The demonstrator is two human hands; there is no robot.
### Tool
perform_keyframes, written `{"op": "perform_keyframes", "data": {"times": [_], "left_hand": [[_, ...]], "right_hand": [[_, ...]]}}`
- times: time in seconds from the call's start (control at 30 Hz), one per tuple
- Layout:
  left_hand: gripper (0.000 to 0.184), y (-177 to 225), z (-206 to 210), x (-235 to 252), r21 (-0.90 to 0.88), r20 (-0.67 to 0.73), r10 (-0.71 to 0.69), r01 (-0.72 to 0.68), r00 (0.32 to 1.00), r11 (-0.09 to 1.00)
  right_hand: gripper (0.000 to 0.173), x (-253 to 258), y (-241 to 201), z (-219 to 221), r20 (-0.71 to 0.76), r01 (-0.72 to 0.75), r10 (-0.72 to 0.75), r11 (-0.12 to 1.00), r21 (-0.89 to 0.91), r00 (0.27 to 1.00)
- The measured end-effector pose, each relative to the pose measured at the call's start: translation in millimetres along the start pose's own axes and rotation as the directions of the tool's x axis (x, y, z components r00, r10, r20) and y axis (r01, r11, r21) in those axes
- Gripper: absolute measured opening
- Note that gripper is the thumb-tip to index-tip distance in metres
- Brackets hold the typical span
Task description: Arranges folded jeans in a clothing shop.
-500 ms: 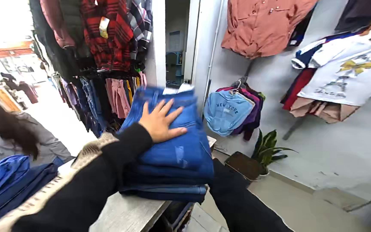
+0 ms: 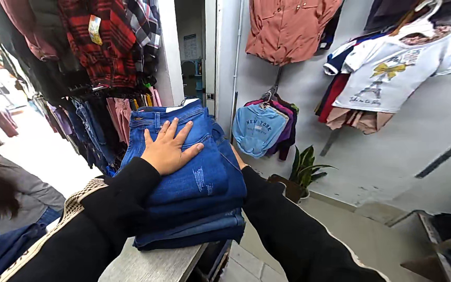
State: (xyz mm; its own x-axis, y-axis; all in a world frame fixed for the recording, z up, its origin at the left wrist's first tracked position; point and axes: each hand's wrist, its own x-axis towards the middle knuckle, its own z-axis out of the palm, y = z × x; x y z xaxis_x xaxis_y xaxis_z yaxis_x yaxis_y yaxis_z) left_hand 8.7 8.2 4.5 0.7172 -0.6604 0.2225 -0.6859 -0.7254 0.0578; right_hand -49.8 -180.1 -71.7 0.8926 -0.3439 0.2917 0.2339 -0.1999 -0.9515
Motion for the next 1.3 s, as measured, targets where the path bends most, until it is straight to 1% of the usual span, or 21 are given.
{"op": "perform_keyframes", "data": {"times": [0.13,0.2,0.27,0.3,0.33,0.37,0.4,0.43,0.5,0.57,0.63,0.67,0.77,0.83,0.93,1.03,1.07,1.13,1.23,1.27,1.3], "left_hand": [[0.079,8.0,-3.4,4.8,0.011,0.096,-0.047,0.046,0.994,0.999],[0.071,11.2,-14.6,-5.9,0.026,0.088,-0.002,-0.001,0.996,1.000],[0.056,5.9,-22.9,-40.9,0.036,-0.102,0.077,-0.073,0.992,0.997],[0.049,0.1,-22.7,-66.2,0.025,-0.238,0.094,-0.091,0.967,0.996],[0.046,-6.5,-17.6,-94.0,-0.033,-0.374,0.067,-0.085,0.925,0.996],[0.046,-12.5,-7.3,-120.8,-0.141,-0.493,-0.018,-0.059,0.870,0.988],[0.047,-17.4,8.9,-145.8,-0.302,-0.557,-0.163,-0.016,0.815,0.953],[0.047,-19.0,28.3,-167.5,-0.486,-0.550,-0.341,0.040,0.762,0.873],[0.039,-11.3,63.9,-194.7,-0.741,-0.384,-0.610,0.163,0.693,0.651],[0.036,-3.4,88.6,-204.3,-0.849,-0.234,-0.707,0.215,0.667,0.483],[0.032,0.8,95.7,-203.3,-0.909,-0.228,-0.748,0.140,0.623,0.394],[0.039,2.0,98.4,-202.5,-0.926,-0.220,-0.760,0.114,0.611,0.360],[0.073,-8.3,123.0,-205.7,-0.917,-0.159,-0.747,0.182,0.646,0.354],[0.077,-12.3,133.4,-204.2,-0.892,-0.160,-0.746,0.229,0.646,0.390],[0.055,-11.7,130.7,-200.9,-0.915,-0.183,-0.757,0.173,0.627,0.365],[0.033,-15.3,127.0,-198.6,-0.945,-0.181,-0.743,0.096,0.645,0.314],[0.029,-17.9,125.5,-198.3,-0.957,-0.158,-0.738,0.083,0.656,0.279],[0.022,-22.6,123.5,-198.9,-0.988,-0.071,-0.745,0.056,0.663,0.144],[0.016,-30.4,117.8,-203.7,-0.998,0.059,-0.744,0.027,0.665,-0.055],[0.016,-31.1,112.8,-204.7,-0.997,0.074,-0.765,0.025,0.639,-0.075],[0.016,-31.6,105.0,-204.3,-0.999,0.052,-0.792,0.029,0.608,-0.044]], "right_hand": [[0.043,22.8,19.5,-11.9,0.133,-0.006,0.024,0.991,-0.135,0.991],[0.043,0.0,20.7,-27.1,0.134,0.105,-0.078,0.974,-0.202,0.988],[0.035,-35.4,57.3,-46.9,0.049,0.213,-0.208,0.948,-0.236,0.977],[0.033,-53.3,88.0,-57.1,0.021,0.211,-0.211,0.953,-0.218,0.977],[0.033,-74.4,119.2,-62.6,0.017,0.159,-0.159,0.970,-0.182,0.987],[0.032,-98.2,139.1,-59.2,0.008,0.098,-0.097,0.986,-0.135,0.995],[0.032,-121.6,148.4,-49.4,-0.002,0.048,-0.048,0.996,-0.078,0.999],[0.035,-140.7,150.9,-39.1,-0.003,0.012,-0.012,1.000,-0.013,1.000],[0.045,-158.2,149.3,-24.4,-0.040,0.009,-0.004,0.994,0.105,0.999],[0.047,-154.8,149.8,-17.6,-0.097,0.025,-0.008,0.985,0.174,0.995],[0.055,-149.8,155.5,-13.4,-0.109,-0.019,0.037,0.986,0.165,0.993],[0.059,-148.4,158.6,-11.9,-0.102,-0.045,0.061,0.987,0.151,0.993],[0.044,-142.4,168.5,-9.5,-0.099,-0.025,0.038,0.991,0.130,0.994],[0.035,-138.5,174.1,-10.5,-0.093,0.005,0.008,0.991,0.136,0.996],[0.026,-132.4,178.7,-14.7,-0.045,-0.010,0.020,0.978,0.208,0.999],[0.022,-126.9,176.6,-18.5,0.050,-0.125,0.115,0.891,0.437,0.992],[0.019,-125.6,176.4,-20.1,0.075,-0.162,0.143,0.846,0.509,0.987],[0.016,-123.4,182.7,-26.1,0.132,-0.213,0.167,0.758,0.617,0.977],[0.012,-120.2,195.0,-34.5,0.169,-0.252,0.187,0.692,0.677,0.968],[0.010,-119.8,197.0,-39.8,0.131,-0.251,0.221,0.707,0.662,0.967],[0.010,-117.9,196.8,-46.9,0.060,-0.232,0.249,0.749,0.621,0.967]]}}
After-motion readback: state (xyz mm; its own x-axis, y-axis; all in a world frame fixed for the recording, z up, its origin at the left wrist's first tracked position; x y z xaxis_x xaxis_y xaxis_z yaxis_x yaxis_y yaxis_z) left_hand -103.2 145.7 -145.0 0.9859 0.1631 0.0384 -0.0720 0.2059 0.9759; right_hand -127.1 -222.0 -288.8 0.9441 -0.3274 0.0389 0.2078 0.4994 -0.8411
